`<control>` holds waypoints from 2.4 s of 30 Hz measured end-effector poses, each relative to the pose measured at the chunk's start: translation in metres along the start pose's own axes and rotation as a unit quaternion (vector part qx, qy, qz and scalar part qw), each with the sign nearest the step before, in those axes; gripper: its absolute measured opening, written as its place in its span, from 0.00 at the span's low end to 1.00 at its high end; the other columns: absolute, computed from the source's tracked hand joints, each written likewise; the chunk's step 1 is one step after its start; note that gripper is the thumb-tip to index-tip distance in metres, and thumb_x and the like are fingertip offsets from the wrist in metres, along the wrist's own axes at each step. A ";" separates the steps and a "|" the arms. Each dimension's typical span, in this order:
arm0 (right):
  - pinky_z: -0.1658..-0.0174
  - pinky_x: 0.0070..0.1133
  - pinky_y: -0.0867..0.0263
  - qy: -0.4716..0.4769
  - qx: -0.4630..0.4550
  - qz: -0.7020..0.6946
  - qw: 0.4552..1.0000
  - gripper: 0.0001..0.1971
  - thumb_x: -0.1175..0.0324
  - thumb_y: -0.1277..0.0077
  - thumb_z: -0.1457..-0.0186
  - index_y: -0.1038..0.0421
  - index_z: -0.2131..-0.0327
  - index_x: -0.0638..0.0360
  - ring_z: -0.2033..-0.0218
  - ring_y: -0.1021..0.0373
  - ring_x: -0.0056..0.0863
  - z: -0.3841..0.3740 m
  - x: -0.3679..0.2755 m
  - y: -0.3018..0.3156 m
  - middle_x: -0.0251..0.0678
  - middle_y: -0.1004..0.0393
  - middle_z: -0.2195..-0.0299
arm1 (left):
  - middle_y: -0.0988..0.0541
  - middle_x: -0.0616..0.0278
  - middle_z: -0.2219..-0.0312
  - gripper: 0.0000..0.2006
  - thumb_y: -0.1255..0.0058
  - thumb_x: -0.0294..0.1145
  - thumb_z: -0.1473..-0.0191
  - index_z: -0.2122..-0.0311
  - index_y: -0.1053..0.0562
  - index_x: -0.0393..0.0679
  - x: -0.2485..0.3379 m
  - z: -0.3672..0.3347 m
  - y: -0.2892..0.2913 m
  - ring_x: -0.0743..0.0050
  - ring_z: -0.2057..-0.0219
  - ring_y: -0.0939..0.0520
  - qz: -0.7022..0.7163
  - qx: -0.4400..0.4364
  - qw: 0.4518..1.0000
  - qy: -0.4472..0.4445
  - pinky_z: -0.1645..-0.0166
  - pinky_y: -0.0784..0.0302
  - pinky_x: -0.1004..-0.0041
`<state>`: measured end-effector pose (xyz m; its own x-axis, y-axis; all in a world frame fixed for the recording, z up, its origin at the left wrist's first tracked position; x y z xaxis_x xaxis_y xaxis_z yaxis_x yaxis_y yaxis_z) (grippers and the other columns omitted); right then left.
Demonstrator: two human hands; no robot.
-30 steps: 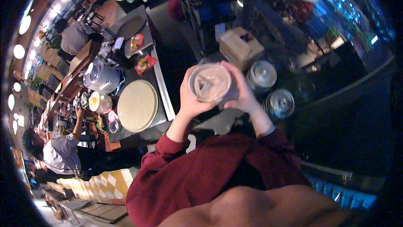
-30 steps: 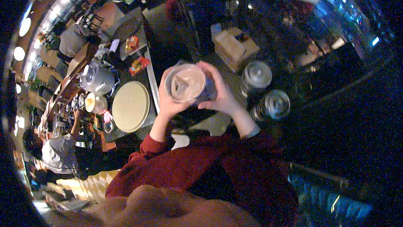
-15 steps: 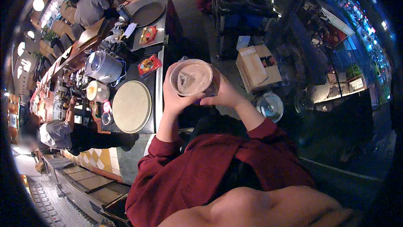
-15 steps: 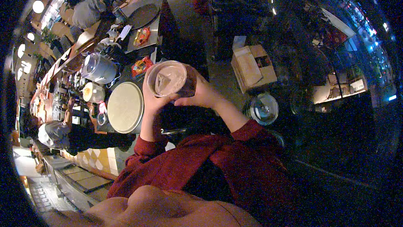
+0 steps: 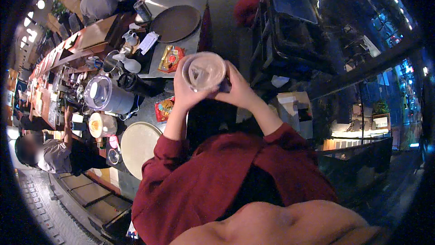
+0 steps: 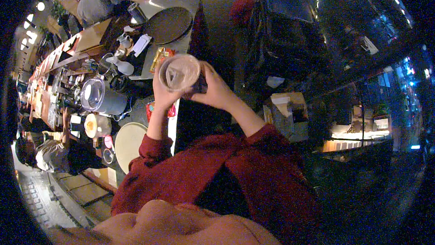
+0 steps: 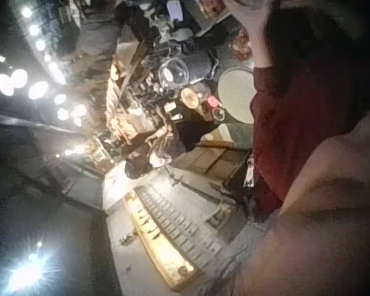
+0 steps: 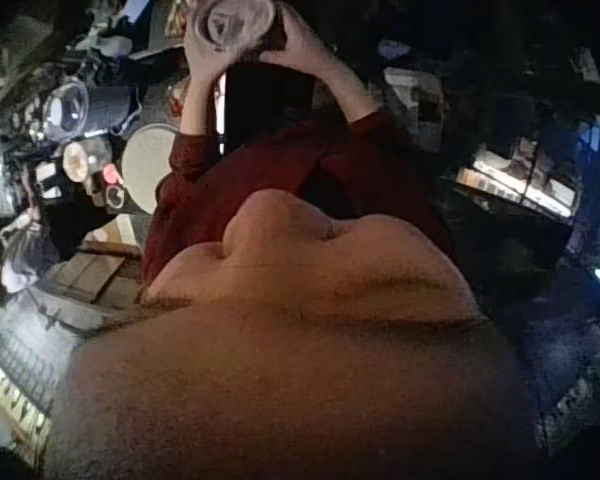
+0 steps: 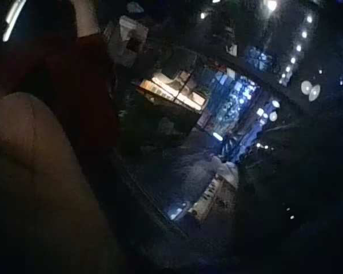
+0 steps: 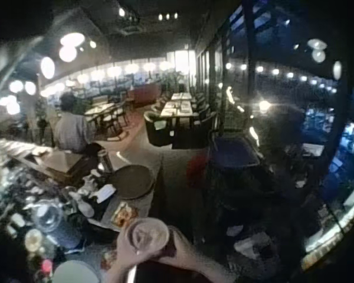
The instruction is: The person prepares a beverage at a bar counter. They pour a liquid into a cup, add ice, stir the contents, and place a lid on the cup. The finished drink is then placed on a tray.
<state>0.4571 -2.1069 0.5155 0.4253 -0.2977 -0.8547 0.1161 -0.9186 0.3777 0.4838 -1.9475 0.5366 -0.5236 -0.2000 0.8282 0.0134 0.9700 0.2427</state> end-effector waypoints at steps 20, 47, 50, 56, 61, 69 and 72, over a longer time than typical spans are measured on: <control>0.39 0.33 0.49 0.133 -0.120 0.028 0.983 0.47 0.59 0.31 0.73 0.44 0.47 0.66 0.44 0.46 0.47 -0.355 0.234 0.046 0.49 0.44 0.49 | 0.36 0.54 0.51 0.54 0.23 0.43 0.80 0.47 0.45 0.38 -0.242 -0.286 -0.042 0.63 0.49 0.30 -0.046 0.056 0.996 0.047 0.44 0.33 0.66; 0.43 0.35 0.43 0.079 -0.230 0.099 0.965 0.41 0.61 0.35 0.69 0.42 0.49 0.62 0.48 0.44 0.48 -0.477 0.305 -0.027 0.43 0.43 0.50 | 0.38 0.54 0.54 0.45 0.27 0.47 0.80 0.51 0.34 0.42 -0.351 -0.343 0.029 0.57 0.49 0.37 -0.191 0.122 0.972 0.057 0.45 0.36 0.63; 0.44 0.34 0.44 0.105 -0.217 0.169 0.956 0.37 0.56 0.36 0.67 0.37 0.51 0.58 0.50 0.43 0.43 -0.473 0.319 -0.038 0.39 0.41 0.51 | 0.39 0.55 0.55 0.44 0.27 0.48 0.81 0.53 0.32 0.42 -0.347 -0.343 0.037 0.57 0.50 0.37 -0.196 0.142 0.969 0.059 0.45 0.36 0.63; 0.48 0.37 0.43 0.186 -0.192 0.201 0.942 0.32 0.54 0.43 0.61 0.37 0.51 0.54 0.53 0.42 0.43 -0.469 0.322 -0.050 0.40 0.40 0.55 | 0.39 0.56 0.57 0.45 0.26 0.51 0.81 0.53 0.31 0.43 -0.337 -0.343 0.041 0.58 0.51 0.37 -0.151 0.169 0.972 0.059 0.45 0.38 0.62; 0.50 0.36 0.41 0.242 -0.179 0.249 0.920 0.27 0.60 0.46 0.58 0.36 0.51 0.53 0.54 0.40 0.43 -0.464 0.325 -0.060 0.42 0.38 0.56 | 0.39 0.56 0.57 0.45 0.27 0.52 0.81 0.53 0.31 0.43 -0.325 -0.348 0.042 0.57 0.50 0.37 -0.187 0.157 0.968 0.050 0.44 0.39 0.61; 0.45 0.37 0.43 0.245 -0.198 0.280 0.907 0.34 0.64 0.44 0.61 0.39 0.46 0.56 0.46 0.42 0.46 -0.460 0.345 -0.066 0.45 0.40 0.47 | 0.38 0.55 0.55 0.45 0.28 0.54 0.83 0.54 0.30 0.42 -0.316 -0.355 0.041 0.57 0.49 0.38 -0.168 0.184 0.967 0.042 0.44 0.40 0.60; 0.41 0.37 0.48 0.167 -0.272 0.258 0.912 0.46 0.59 0.38 0.66 0.46 0.41 0.56 0.42 0.46 0.48 -0.467 0.335 -0.047 0.45 0.44 0.42 | 0.39 0.57 0.56 0.43 0.27 0.50 0.81 0.54 0.31 0.43 -0.307 -0.365 0.039 0.59 0.51 0.36 -0.216 0.154 0.964 0.006 0.46 0.37 0.63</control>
<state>1.0131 -2.0423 0.3777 0.7886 -0.4747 -0.3909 0.2120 -0.3868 0.8974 0.9566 -1.8983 0.4762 -0.4140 -0.5940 0.6898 -0.4588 0.7906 0.4055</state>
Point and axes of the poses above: each hand's wrist, its own z-axis away from the middle knuckle, its own y-axis out of the back of the hand, x = y × z, the point moved 6 cm from there along -z, towards the middle knuckle
